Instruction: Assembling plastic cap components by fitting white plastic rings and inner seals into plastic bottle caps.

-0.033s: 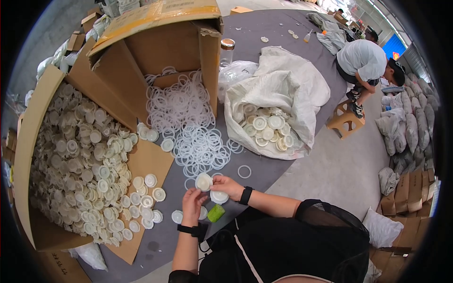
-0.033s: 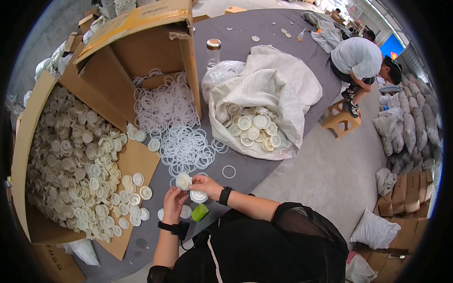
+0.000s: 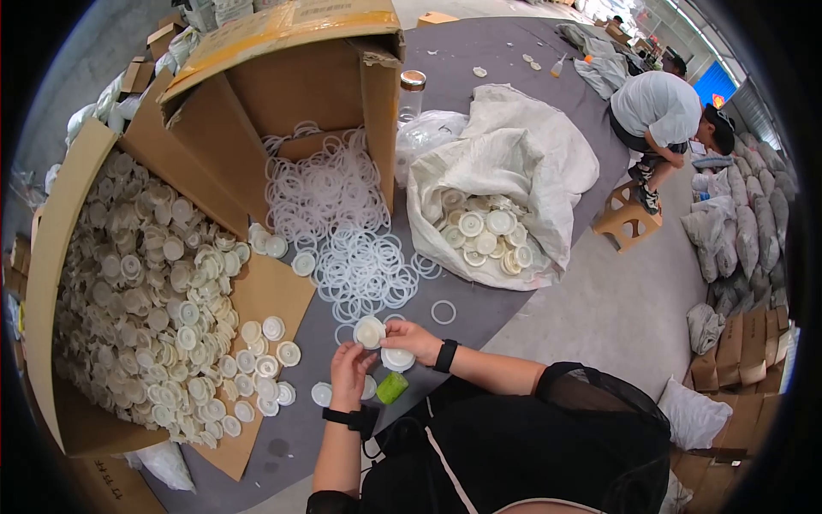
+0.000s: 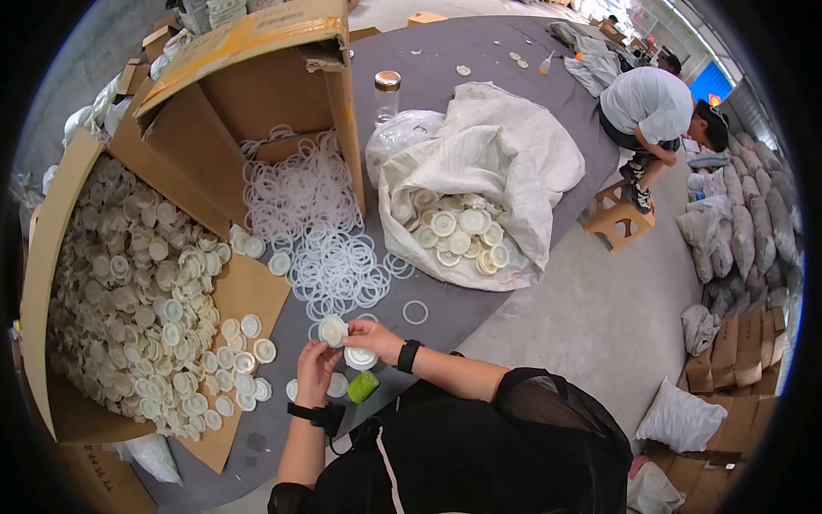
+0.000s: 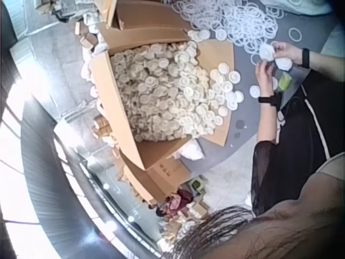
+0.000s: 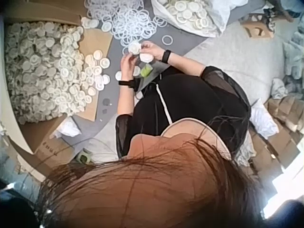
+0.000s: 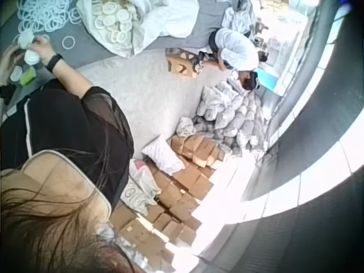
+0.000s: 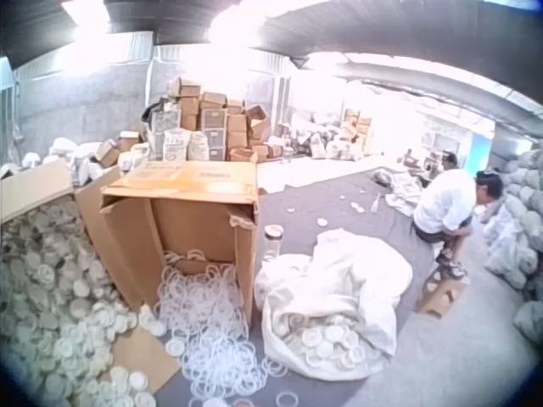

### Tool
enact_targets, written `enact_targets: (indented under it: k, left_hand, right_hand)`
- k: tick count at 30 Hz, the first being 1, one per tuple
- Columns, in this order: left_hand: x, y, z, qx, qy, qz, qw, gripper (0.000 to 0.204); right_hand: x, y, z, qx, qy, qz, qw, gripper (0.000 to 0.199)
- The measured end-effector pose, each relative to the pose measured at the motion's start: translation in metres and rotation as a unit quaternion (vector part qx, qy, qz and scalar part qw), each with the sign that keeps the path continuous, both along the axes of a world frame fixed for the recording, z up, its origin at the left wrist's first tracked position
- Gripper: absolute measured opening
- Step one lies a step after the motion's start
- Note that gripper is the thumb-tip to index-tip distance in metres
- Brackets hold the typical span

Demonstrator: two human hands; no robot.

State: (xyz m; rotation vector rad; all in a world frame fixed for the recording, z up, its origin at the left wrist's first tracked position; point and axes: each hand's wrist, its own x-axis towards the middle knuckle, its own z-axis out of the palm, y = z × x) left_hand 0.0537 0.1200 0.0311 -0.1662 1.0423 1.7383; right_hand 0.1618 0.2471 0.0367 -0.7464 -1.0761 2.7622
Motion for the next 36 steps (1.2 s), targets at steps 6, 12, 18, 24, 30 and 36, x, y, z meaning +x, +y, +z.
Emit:
enact_targets:
  k: [6,12,18,24,30,36]
  left_hand:
    - [0.007,0.006,0.004,0.045,-0.034,0.069,0.996,0.006]
    - [0.008,0.015,0.008,0.05,-0.052,0.071,0.995,0.006]
    - [0.011,0.018,0.01,0.045,0.029,0.008,0.999,0.01]
    - [0.02,0.031,0.023,0.1,0.021,0.023,0.995,0.008]
    - [0.024,0.047,0.025,0.053,0.085,-0.019,0.995,0.011]
    - [0.032,0.06,0.029,0.071,0.125,-0.043,0.989,0.009]
  right_hand:
    - [0.002,0.004,-0.008,-0.021,0.026,0.028,0.999,0.019]
    - [0.01,0.01,-0.011,-0.06,0.025,0.031,0.997,0.019]
    - [0.016,0.026,0.003,-0.051,0.037,0.078,0.995,0.024]
    - [0.026,0.038,0.001,0.002,0.038,0.136,0.99,0.023]
    - [0.033,0.044,0.007,0.021,0.025,0.105,0.994,0.023]
    - [0.048,0.059,0.004,0.031,0.026,0.097,0.994,0.023]
